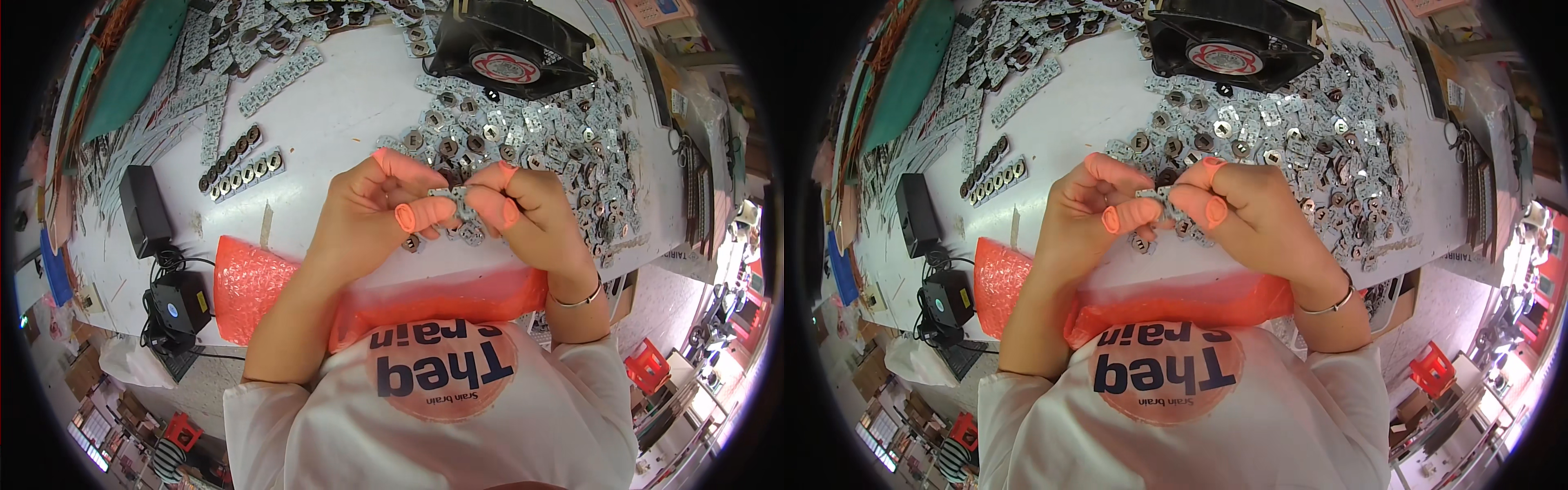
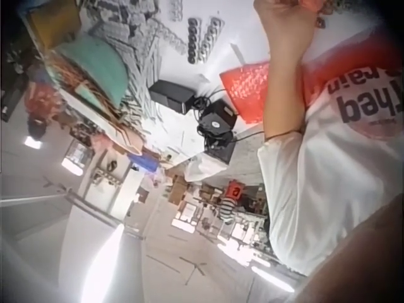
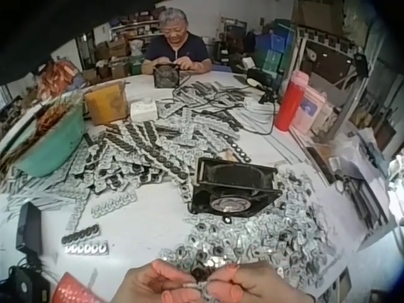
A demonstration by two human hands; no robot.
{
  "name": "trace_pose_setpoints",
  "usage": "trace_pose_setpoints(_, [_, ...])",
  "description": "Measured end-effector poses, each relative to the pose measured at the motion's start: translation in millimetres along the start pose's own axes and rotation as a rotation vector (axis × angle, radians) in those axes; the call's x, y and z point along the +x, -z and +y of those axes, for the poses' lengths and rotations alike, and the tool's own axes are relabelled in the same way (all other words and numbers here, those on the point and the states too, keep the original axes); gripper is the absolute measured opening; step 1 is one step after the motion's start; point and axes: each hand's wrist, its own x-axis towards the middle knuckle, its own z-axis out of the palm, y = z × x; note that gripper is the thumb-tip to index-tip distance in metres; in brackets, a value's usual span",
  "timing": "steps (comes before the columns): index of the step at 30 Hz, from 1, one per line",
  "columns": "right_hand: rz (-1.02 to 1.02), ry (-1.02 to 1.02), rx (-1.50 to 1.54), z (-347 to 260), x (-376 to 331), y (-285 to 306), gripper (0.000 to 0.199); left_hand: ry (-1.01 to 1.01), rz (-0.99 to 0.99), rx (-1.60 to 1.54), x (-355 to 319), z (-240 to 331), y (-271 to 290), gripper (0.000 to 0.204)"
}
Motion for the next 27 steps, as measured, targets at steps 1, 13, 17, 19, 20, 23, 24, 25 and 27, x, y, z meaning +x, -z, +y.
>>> trace_pose_setpoints(1, [-0.045,-0.115,0.187,-7,-2,1,0.014,0.077,-0.047,-0.074,0,2,1,0.02])
trace_pose_setpoints(13, [0.117,-0.178,0.192,-5,-5,-5,0.016,-0.666,0.083,0.519,5,-11,-8,0.021])
trace_pose_setpoints(17, [0.104,-0.087,0.103,-2,-7,-5,0.017,-0.727,0.133,0.616,5,-10,-11,0.019])
trace_pose_setpoints(19, [0.102,-0.114,0.109,-2,-6,-6,0.018,-0.695,0.175,0.598,4,-13,-12,0.02])
trace_pose_setpoints(20, [0.101,-0.144,0.115,-2,-6,-6,0.018,-0.697,0.175,0.598,4,-13,-12,0.02])
trace_pose_setpoints(23, [0.153,-0.166,0.202,-7,-5,-10,0.019,-0.672,0.195,0.521,5,-15,-12,0.02])
trace_pose_setpoints(24, [0.152,-0.164,0.201,-6,-5,-11,0.019,-0.694,0.197,0.519,6,-16,-12,0.02])
trace_pose_setpoints(25, [0.152,-0.141,0.206,-3,-6,-12,0.019,-0.714,0.197,0.517,7,-16,-12,0.021])
trace_pose_setpoints(27, [0.155,-0.117,0.21,-4,-6,-13,0.019,-0.693,0.136,0.562,5,-13,-9,0.023])
